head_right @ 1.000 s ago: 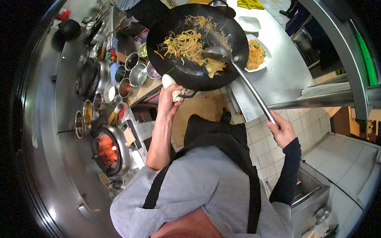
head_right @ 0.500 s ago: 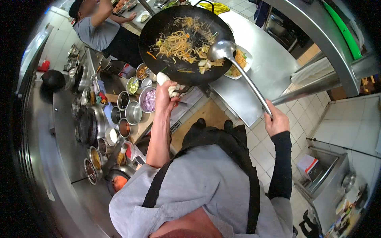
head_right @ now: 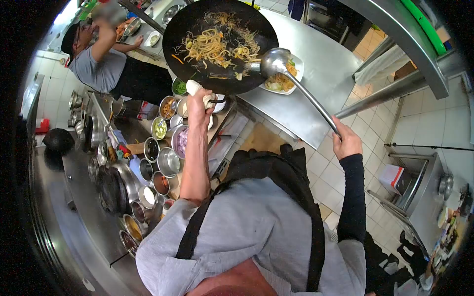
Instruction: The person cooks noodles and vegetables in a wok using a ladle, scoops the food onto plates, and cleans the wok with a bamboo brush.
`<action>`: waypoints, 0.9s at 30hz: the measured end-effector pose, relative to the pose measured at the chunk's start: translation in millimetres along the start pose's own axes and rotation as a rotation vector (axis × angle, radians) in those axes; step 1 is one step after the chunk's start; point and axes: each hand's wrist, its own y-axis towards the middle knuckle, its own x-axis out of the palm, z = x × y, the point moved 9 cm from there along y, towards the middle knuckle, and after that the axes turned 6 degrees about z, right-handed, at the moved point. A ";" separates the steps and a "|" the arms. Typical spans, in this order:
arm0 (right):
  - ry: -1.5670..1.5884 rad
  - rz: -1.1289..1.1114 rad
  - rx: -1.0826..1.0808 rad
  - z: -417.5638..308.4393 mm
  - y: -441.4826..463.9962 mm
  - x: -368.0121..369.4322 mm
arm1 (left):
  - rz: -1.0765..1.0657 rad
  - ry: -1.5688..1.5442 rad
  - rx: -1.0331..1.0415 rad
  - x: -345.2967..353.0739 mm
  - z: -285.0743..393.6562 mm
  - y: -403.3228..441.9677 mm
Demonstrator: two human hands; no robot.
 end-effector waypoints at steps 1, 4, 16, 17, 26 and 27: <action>-0.015 -0.015 0.035 3.0 -1.7 -1.4 | -0.003 0.018 0.008 0.7 4.0 4.2; -0.029 -0.091 0.158 10.3 -0.2 -3.8 | 0.051 0.063 0.078 0.6 16.3 11.5; 0.666 -0.061 0.327 -31.5 83.0 104.5 | 0.042 -0.042 0.017 -16.1 23.8 30.2; 0.700 -0.073 0.354 -37.7 92.1 111.2 | 0.039 -0.047 0.006 -14.3 26.2 30.8; 0.605 -0.216 0.113 -156.1 107.1 118.1 | 0.054 -0.216 -0.167 -26.8 12.5 -4.6; 0.561 -0.265 0.095 -167.2 102.9 117.3 | 0.095 -0.243 -0.179 -26.2 10.5 -15.8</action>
